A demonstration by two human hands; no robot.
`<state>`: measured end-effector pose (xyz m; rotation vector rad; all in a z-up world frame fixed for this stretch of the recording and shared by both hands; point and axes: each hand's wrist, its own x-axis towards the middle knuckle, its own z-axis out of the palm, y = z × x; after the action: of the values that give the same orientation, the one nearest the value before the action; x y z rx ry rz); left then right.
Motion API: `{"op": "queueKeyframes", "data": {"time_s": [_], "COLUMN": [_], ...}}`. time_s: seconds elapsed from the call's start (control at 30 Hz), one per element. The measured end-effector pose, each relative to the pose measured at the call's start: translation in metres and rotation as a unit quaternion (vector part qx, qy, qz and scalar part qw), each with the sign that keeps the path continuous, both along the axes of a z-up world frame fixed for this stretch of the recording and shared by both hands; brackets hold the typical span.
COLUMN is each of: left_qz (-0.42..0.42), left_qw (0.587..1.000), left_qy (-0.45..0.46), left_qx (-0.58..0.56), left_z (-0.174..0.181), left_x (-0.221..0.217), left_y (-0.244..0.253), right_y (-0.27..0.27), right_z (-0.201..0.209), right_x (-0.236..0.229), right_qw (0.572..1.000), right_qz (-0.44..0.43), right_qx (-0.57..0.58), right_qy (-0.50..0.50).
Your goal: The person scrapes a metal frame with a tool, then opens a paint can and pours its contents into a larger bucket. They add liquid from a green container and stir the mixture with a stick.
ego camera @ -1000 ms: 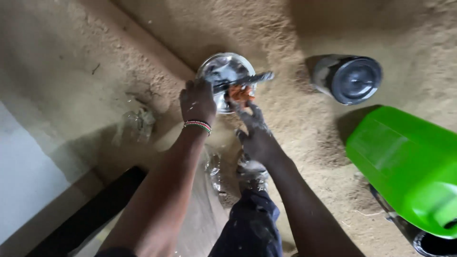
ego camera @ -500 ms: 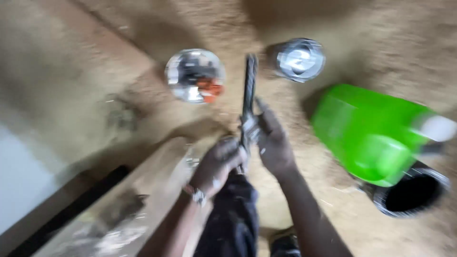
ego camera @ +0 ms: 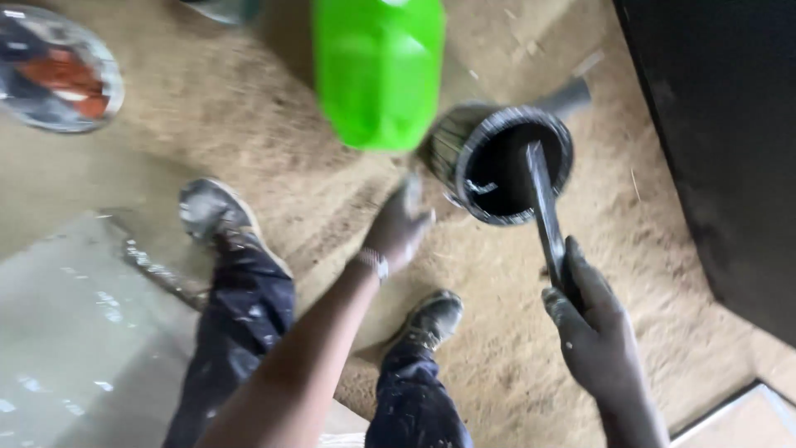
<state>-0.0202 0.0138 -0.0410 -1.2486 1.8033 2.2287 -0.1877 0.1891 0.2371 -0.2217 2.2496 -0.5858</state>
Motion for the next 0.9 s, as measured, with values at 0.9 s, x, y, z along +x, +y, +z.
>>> {"op": "queueKeyframes", "data": {"time_s": [0.9], "left_qz": [0.316], "left_qw": [0.856], "left_qy": [0.007], "left_qx": [0.409], "left_z": [0.000], "left_x": [-0.034], "left_y": [0.063], "right_y": [-0.017], "right_z": [-0.179], "right_x": [-0.047], "right_qw": [0.995], "right_qz": [0.042], "right_qx": [0.008], "right_qy": [0.091]}}
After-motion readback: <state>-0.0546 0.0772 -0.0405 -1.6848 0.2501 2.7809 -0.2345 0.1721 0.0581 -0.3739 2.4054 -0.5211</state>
